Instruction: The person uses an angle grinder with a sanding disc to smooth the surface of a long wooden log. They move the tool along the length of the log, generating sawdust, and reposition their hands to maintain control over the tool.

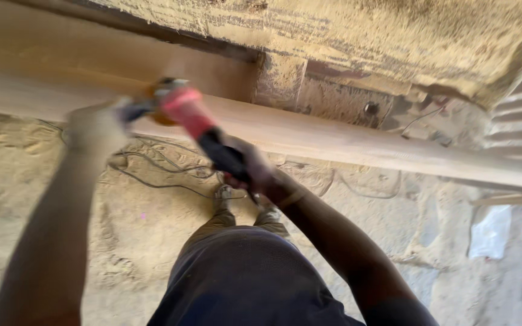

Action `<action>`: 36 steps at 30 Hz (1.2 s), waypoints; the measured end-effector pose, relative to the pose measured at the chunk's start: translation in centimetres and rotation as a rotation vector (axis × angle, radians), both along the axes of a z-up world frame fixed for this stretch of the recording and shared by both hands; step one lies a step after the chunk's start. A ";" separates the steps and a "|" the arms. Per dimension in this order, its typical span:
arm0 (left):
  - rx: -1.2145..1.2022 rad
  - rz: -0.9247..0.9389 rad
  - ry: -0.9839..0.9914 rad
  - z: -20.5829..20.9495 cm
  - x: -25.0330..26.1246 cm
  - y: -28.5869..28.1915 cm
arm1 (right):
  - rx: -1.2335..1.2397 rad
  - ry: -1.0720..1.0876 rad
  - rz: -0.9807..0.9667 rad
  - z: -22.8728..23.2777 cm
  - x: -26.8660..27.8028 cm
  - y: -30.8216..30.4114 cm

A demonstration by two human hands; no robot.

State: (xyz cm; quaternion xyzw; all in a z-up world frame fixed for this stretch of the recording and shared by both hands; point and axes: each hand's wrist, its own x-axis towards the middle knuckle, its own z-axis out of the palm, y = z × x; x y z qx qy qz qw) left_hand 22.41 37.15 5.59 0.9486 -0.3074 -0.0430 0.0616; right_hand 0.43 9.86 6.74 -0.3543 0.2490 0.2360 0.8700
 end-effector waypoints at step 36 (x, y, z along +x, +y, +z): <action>-0.279 -0.712 0.006 -8.2 -22.2 -36.2 | -0.083 -0.064 -0.734 -4.4 -31.7 -10.2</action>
